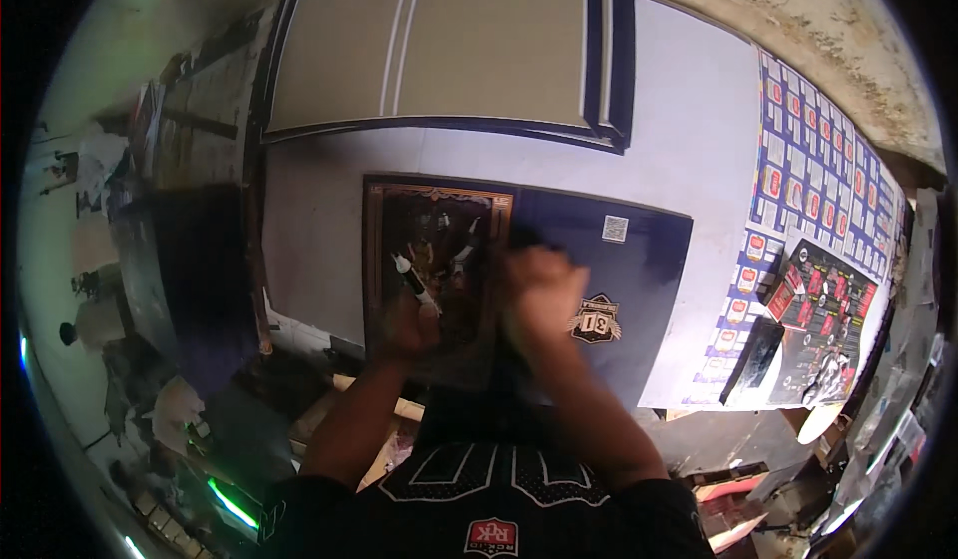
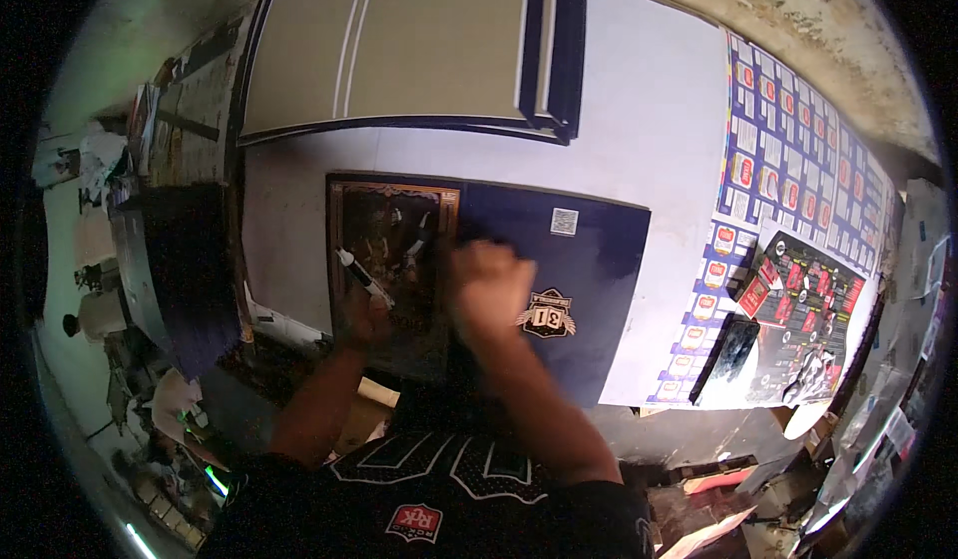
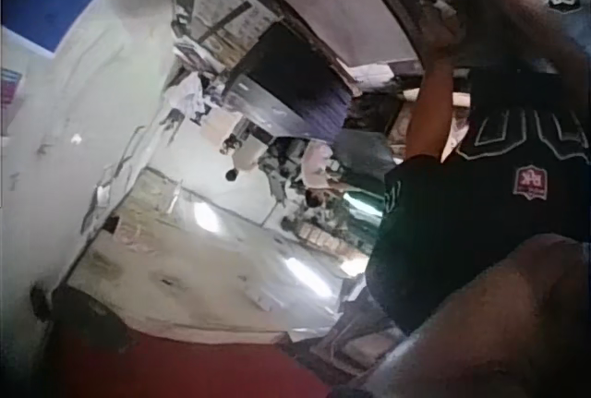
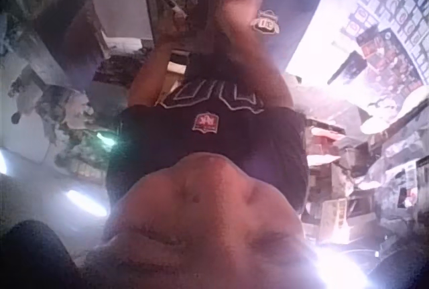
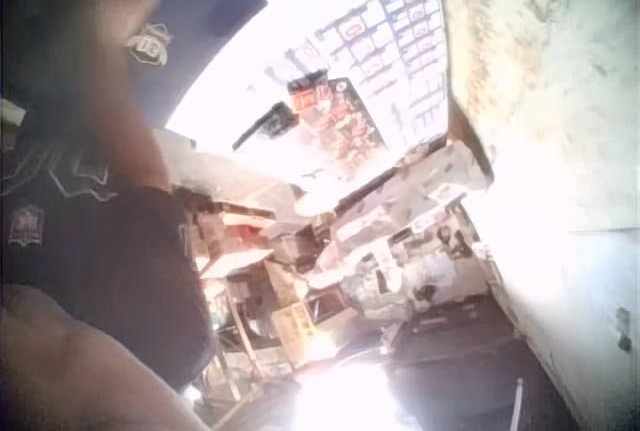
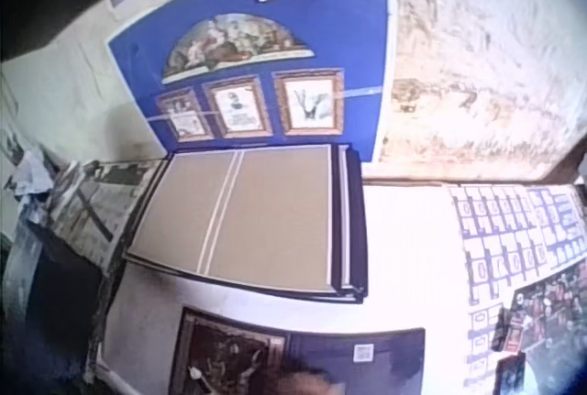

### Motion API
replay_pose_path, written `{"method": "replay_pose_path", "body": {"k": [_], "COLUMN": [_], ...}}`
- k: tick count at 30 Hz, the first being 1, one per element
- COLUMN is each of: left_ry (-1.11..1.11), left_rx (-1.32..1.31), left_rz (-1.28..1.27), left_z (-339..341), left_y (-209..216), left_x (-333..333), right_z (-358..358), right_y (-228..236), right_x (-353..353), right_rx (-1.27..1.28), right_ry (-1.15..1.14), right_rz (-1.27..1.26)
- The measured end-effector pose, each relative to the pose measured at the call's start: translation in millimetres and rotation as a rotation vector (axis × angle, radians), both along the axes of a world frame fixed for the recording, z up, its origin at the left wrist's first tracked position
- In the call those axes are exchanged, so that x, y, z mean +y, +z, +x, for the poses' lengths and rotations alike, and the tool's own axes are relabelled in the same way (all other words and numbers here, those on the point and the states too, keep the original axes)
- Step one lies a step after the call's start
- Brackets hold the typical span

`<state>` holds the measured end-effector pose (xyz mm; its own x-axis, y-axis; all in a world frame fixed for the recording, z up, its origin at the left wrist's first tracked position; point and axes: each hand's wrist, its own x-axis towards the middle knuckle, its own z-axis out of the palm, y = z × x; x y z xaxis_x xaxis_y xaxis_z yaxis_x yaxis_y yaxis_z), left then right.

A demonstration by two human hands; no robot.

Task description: The person marks the edges of booklets using a marker, wipes the surfaces by hand, and stacks the booklets on a table.

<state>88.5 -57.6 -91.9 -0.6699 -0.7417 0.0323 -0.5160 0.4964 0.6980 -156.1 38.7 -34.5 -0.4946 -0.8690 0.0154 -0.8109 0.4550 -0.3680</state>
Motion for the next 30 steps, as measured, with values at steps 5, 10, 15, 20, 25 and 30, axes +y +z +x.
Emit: {"method": "replay_pose_path", "body": {"k": [5,10,15,20,25,30], "left_ry": [-0.09,0.068,0.051,0.243,0.281,0.102], "left_rx": [-0.176,0.096,0.52,0.757,0.835,0.682], "left_rz": [-0.283,0.228,0.384,0.512,0.479,0.43], "left_z": [20.3,-37.3,-34.9,29.7,22.5,-0.5], "left_y": [-37.5,31.2,61.3,74.4,72.1,77.8], "left_x": [9.1,2.6,-17.3,-42.0,-82.4,-86.3], "right_z": [-97.6,6.0,19.8,-34.7,111.6,199.5], "right_y": [21.8,-2.8,-10.8,24.7,-17.9,7.4], "right_x": [-5.7,-95.6,-103.8,-70.3,-98.1,13.7], "right_rx": [0.145,0.063,0.08,0.042,0.576,0.022], "right_ry": [-0.523,-0.065,-0.079,-0.442,0.122,0.074], "right_rz": [-0.313,-0.338,-0.19,-0.22,0.22,-0.097]}}
